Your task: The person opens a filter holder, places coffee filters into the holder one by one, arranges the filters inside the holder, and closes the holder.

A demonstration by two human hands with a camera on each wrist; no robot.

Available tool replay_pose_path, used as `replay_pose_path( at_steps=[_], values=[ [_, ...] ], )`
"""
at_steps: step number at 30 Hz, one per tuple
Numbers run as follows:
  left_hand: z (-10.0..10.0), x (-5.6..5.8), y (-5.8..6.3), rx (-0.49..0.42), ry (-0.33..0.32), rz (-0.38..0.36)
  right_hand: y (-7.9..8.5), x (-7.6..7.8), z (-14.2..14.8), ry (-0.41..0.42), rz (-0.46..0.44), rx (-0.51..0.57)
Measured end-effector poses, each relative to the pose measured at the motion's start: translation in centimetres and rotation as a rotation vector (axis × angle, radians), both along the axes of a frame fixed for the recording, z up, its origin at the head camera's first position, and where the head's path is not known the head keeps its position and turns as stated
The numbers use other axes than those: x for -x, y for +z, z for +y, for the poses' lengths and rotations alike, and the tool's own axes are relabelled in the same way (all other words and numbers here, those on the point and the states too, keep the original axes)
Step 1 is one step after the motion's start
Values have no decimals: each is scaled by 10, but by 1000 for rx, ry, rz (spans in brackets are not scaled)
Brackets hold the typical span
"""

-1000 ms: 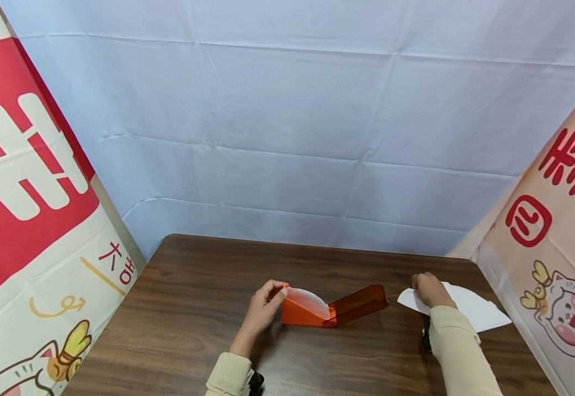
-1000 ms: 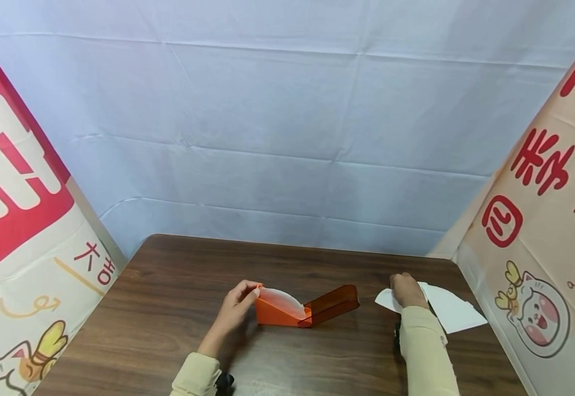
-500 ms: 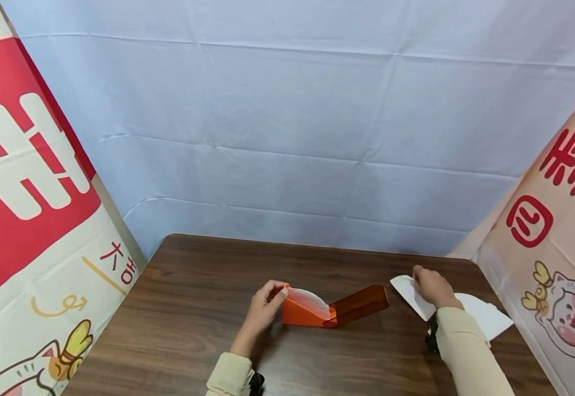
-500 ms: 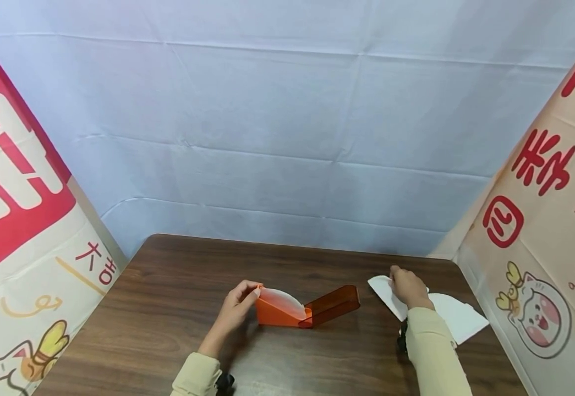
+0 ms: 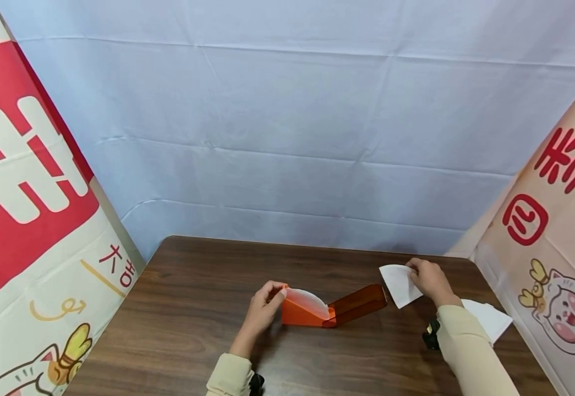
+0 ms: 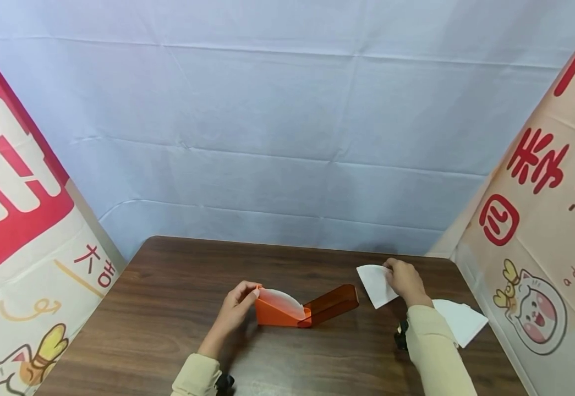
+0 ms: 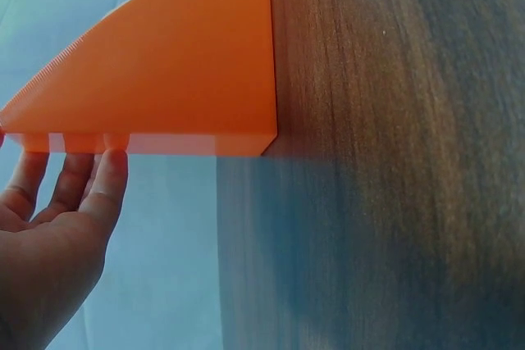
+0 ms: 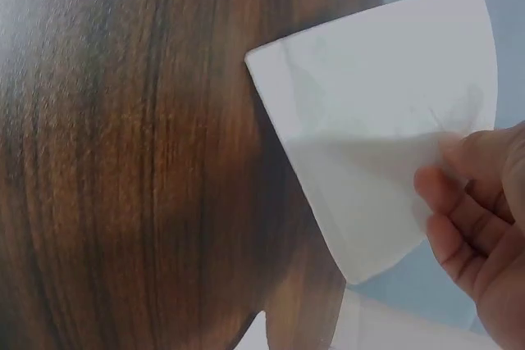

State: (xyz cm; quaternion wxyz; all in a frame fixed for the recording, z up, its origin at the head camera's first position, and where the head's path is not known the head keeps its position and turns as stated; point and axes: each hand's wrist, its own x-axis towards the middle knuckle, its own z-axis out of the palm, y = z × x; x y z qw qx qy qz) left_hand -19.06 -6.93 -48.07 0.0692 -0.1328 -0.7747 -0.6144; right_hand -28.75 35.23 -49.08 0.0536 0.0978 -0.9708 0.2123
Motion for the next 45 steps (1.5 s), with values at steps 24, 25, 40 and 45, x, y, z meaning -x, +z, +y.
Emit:
replay_pose_path(
  at_steps=[24, 25, 40, 45],
  values=[
    [0, 3, 0, -20, 0, -8, 34, -25, -15, -54, 235, 54],
    [-1, 3, 0, -20, 2, -7, 34, -25, -16, -55, 242, 56],
    [1, 0, -1, -24, -13, -4, 29, -37, -18, -76, 259, 68],
    [2, -1, -1, -30, -8, -21, 33, -47, -21, -73, 310, 84]
  ],
)
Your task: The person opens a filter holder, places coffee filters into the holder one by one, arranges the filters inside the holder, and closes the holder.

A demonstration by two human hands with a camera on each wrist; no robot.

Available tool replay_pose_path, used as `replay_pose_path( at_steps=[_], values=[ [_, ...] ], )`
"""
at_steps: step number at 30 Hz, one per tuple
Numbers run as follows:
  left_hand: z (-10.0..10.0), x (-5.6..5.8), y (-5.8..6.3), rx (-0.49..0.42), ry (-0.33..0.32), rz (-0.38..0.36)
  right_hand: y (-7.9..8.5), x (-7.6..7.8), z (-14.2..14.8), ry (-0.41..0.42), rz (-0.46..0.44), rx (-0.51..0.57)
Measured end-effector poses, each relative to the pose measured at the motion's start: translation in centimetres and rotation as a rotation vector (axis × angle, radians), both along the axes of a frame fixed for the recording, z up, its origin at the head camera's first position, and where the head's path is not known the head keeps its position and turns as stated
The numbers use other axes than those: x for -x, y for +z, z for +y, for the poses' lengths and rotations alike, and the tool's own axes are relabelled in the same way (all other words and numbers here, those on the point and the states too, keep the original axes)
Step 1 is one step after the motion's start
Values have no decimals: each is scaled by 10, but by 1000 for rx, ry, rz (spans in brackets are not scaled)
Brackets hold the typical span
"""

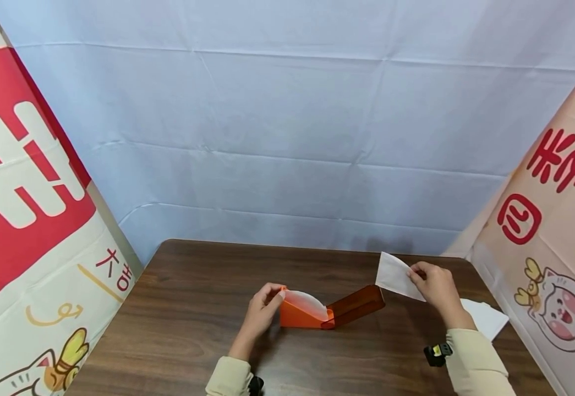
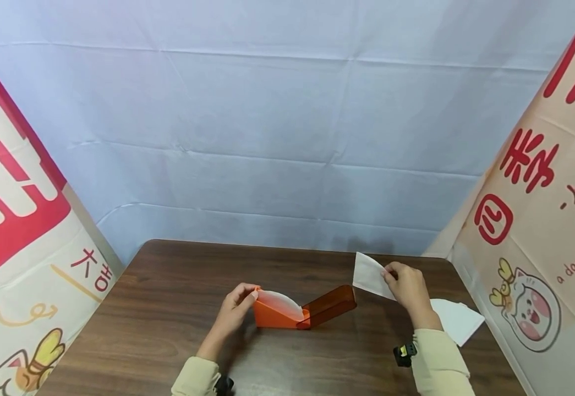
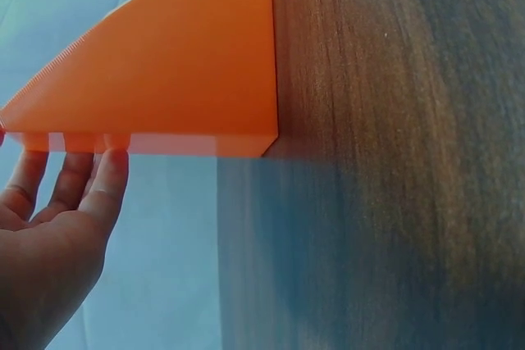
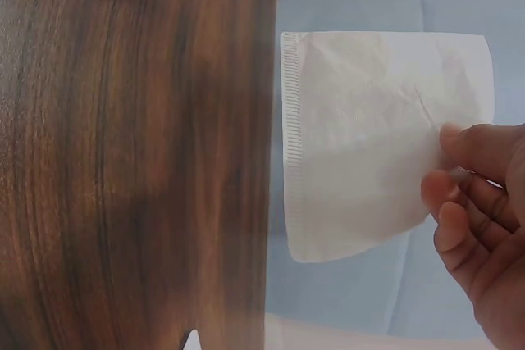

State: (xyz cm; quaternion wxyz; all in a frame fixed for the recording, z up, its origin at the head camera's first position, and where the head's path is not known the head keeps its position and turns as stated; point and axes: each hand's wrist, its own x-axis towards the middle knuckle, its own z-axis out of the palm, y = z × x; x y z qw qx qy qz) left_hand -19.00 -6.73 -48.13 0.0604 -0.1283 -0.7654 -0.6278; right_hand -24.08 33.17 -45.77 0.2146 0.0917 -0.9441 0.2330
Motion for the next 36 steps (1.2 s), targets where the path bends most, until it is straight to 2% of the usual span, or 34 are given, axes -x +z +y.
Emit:
replay_pose_path(
  at_steps=[6, 17, 25, 36],
  values=[
    [1, -1, 2, -9, -2, -14, 8, -8, -7, 7, 56, 14],
    [1, 0, 2, -6, 2, -16, 18, -11, -22, 34, 128, 20],
    [-1, 0, 2, 10, 12, 40, 26, -13, -31, 52, 168, 33],
    [-2, 0, 2, 5, -13, 3, 32, -13, -39, 75, 206, 35]
  ],
)
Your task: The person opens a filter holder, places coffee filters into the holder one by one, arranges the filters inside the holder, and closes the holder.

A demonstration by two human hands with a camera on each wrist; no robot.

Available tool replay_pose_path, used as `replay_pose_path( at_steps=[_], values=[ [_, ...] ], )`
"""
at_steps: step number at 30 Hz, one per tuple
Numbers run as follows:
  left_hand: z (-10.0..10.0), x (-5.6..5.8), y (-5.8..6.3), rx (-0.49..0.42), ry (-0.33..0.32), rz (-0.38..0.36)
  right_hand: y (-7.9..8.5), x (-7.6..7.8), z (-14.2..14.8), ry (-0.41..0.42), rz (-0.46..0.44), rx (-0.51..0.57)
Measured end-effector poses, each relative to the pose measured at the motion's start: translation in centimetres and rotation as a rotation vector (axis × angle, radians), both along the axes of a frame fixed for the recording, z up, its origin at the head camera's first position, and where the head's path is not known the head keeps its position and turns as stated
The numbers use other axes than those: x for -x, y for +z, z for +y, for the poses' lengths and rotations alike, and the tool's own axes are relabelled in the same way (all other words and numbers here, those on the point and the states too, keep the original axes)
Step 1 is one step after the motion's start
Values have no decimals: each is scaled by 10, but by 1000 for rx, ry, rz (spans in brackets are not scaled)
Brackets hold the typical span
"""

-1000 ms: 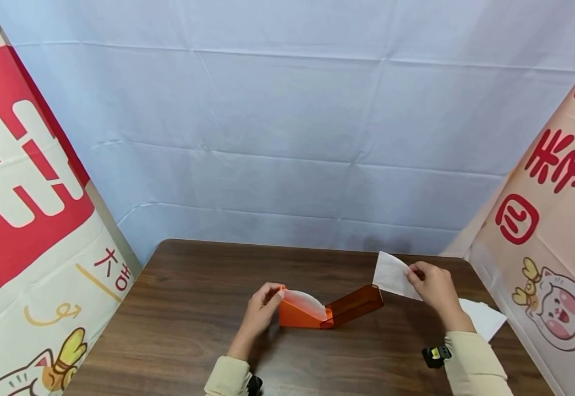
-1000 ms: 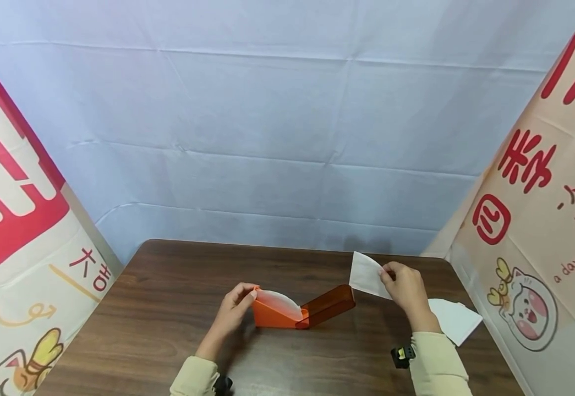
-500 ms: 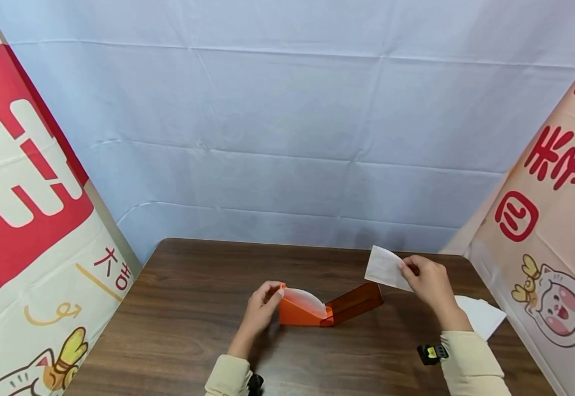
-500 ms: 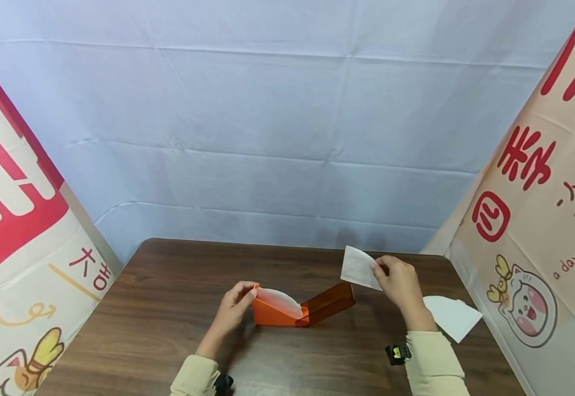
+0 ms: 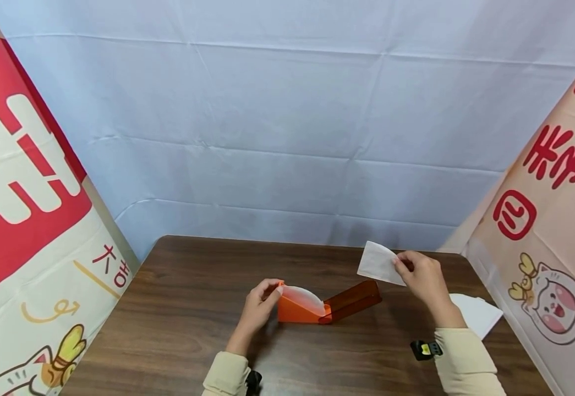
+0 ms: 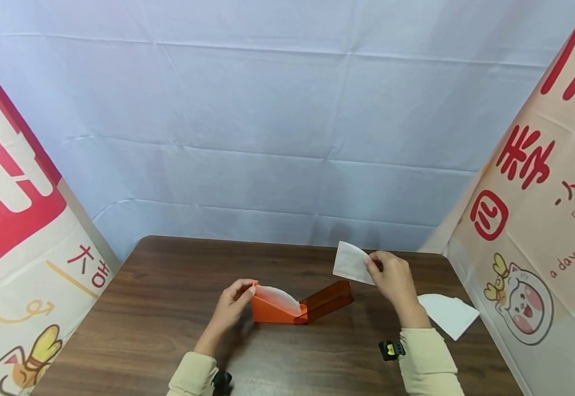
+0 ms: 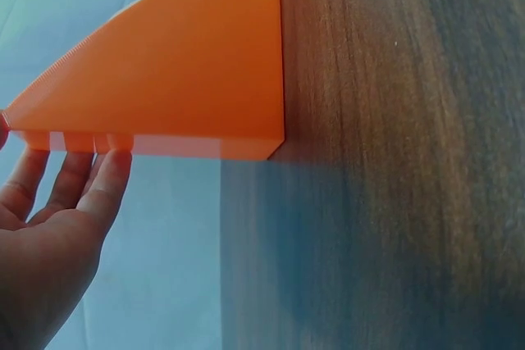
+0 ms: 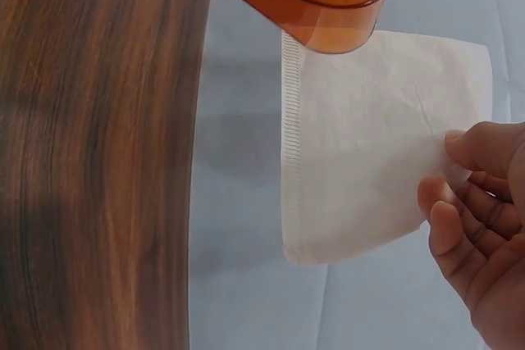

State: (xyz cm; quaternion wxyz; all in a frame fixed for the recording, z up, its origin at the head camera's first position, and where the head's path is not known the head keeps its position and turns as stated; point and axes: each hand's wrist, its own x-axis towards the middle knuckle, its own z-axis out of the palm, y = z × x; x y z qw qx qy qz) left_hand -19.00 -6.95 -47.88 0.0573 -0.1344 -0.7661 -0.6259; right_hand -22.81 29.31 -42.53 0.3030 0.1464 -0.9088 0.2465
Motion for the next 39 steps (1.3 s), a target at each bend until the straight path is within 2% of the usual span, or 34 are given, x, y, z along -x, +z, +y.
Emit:
replay_pose_path(
  at_steps=[9, 16, 29, 39],
  values=[
    [1, 2, -1, -4, 13, 8, 9, -3, -10, 26, 21, 0],
    [2, 3, -1, -12, 22, 17, 15, -3, -19, 56, 71, 8],
    [3, 3, 0, 8, 33, 19, 17, -2, -31, 103, 78, 41],
    [4, 1, -1, -22, 39, 7, 19, -7, -45, 130, 87, 60]
  ],
)
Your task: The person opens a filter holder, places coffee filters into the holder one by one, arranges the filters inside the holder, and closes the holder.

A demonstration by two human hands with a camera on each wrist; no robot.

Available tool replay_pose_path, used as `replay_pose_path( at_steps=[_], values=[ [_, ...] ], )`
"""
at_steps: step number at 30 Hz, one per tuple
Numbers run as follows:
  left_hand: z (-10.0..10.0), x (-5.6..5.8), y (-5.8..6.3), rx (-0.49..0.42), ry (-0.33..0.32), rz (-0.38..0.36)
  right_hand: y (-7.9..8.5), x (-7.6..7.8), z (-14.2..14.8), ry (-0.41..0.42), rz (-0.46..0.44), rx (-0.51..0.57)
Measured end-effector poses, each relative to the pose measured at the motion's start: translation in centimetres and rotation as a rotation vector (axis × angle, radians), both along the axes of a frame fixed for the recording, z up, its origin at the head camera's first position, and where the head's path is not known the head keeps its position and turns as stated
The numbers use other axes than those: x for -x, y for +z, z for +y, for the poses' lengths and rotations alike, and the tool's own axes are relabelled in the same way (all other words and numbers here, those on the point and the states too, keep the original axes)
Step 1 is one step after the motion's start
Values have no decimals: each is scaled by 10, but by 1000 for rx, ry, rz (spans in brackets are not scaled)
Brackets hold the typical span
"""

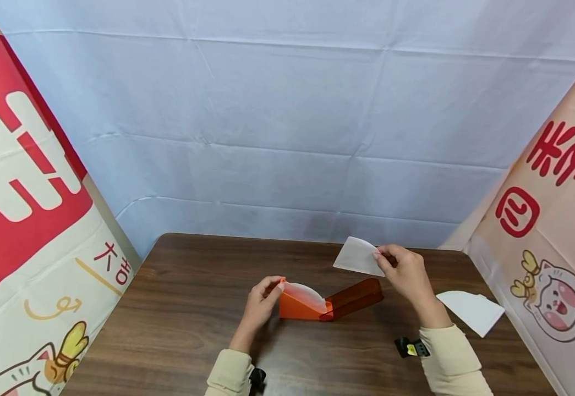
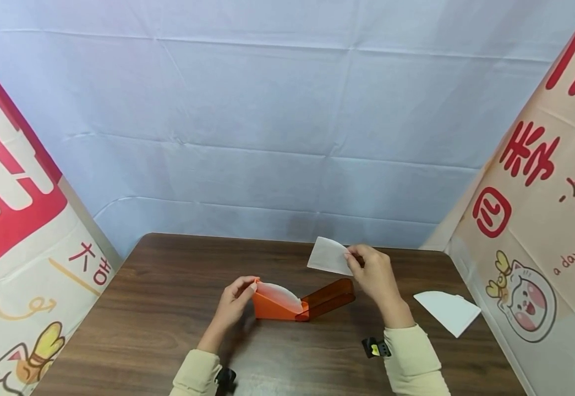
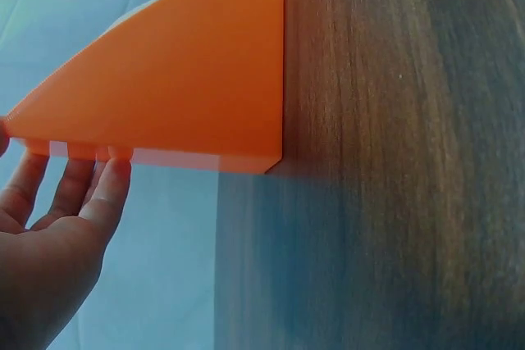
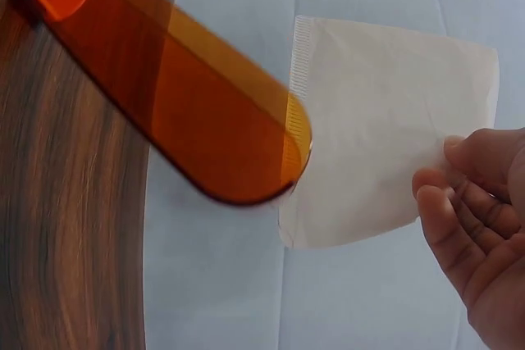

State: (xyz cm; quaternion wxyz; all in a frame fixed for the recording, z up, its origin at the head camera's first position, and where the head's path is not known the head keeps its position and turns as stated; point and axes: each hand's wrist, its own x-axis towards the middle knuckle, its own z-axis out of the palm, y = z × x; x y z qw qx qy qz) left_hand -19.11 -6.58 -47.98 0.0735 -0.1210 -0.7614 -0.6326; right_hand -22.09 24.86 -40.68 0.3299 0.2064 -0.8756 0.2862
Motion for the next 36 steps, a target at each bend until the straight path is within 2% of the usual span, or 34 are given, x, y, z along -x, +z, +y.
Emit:
replay_pose_path(
  at_steps=[10, 18, 25, 36],
  values=[
    [-1, 2, -4, -69, -28, -18, 2, -5, -14, 53, 0, 46],
    [0, 3, -5, -76, -29, -31, 2, -9, -23, 78, 11, 69],
    [0, 4, -8, -100, -36, -21, -3, -9, -32, 143, 43, 85],
    [0, 4, -8, -103, -33, -33, -17, -10, -41, 181, -41, 66]
  ],
)
